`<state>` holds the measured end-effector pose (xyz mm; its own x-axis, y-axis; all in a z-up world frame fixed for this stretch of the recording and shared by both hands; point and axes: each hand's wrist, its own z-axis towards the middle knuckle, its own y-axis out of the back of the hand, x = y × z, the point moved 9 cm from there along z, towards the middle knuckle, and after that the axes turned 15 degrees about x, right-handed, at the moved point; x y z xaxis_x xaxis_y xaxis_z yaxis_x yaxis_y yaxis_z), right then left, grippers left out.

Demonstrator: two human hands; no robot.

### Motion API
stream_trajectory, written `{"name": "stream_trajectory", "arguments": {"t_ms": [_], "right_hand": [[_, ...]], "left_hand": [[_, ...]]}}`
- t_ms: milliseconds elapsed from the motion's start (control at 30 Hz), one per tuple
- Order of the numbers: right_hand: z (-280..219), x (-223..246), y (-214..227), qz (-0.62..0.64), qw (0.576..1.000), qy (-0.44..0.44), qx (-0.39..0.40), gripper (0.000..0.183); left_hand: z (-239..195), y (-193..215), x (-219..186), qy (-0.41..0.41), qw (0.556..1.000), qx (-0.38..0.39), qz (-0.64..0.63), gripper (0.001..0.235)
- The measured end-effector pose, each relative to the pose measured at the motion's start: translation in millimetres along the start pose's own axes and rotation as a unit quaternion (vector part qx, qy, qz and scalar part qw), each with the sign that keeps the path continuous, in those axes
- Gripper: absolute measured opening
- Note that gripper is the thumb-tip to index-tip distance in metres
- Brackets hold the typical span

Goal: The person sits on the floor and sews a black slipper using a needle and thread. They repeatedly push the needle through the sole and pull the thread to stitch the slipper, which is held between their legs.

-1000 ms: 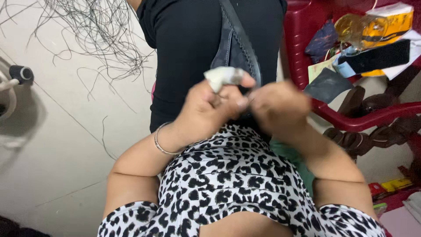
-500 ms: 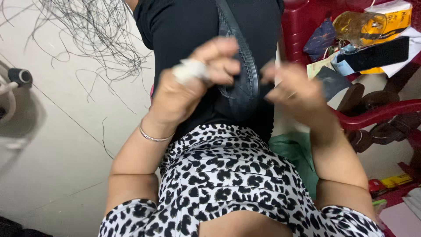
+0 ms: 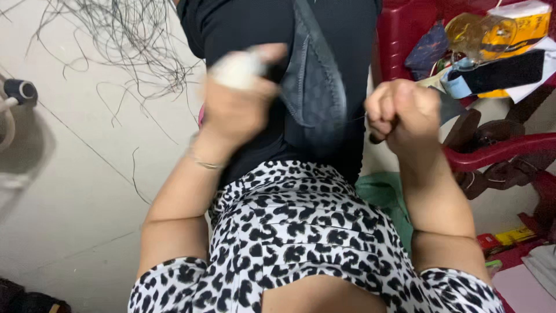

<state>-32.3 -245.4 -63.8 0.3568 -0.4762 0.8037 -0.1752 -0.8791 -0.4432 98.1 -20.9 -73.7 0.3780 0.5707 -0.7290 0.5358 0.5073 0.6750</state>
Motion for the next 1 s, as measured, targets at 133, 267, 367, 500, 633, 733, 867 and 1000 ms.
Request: {"name": "stream_trajectory", "arguments": {"t_ms": [133, 267, 367, 500, 633, 733, 867, 1000], "right_hand": [[0, 96, -76, -0.404, 0.9, 0.113, 0.117, 0.045], [-17, 103, -37, -0.574, 0.81, 0.075, 0.097, 0.046], [-35, 77, -13, -0.627, 0.764, 0.041, 0.147, 0.039], [-31, 60, -30, -0.684, 0.709, -0.043, 0.166, 0.036], [-26, 53, -32, -0.733, 0.65, -0.055, 0.191, 0.045], [-21, 49, -26, -0.762, 0.606, -0.122, 0.194, 0.049], [-21, 51, -23, -0.802, 0.546, -0.142, 0.194, 0.044], [-30, 44, -23, -0.89, 0.368, -0.186, 0.194, 0.051]], "left_hand": [[6, -57, -74, -0.132, 0.95, 0.224, -0.175, 0.045], [-8, -6, 44, -0.092, 0.739, 0.13, -0.655, 0.059], [-40, 48, 168, 0.212, 0.773, -0.062, -0.595, 0.036], [-54, 48, 227, 0.253, 0.959, 0.02, 0.125, 0.049], [-8, 61, 56, 0.06, 0.989, -0.082, 0.107, 0.021], [9, 41, -26, -0.075, 0.996, -0.046, -0.018, 0.04], [6, -39, -77, -0.211, 0.97, 0.116, 0.043, 0.11], [6, -68, -95, -0.23, 0.96, 0.142, 0.074, 0.108]]}}
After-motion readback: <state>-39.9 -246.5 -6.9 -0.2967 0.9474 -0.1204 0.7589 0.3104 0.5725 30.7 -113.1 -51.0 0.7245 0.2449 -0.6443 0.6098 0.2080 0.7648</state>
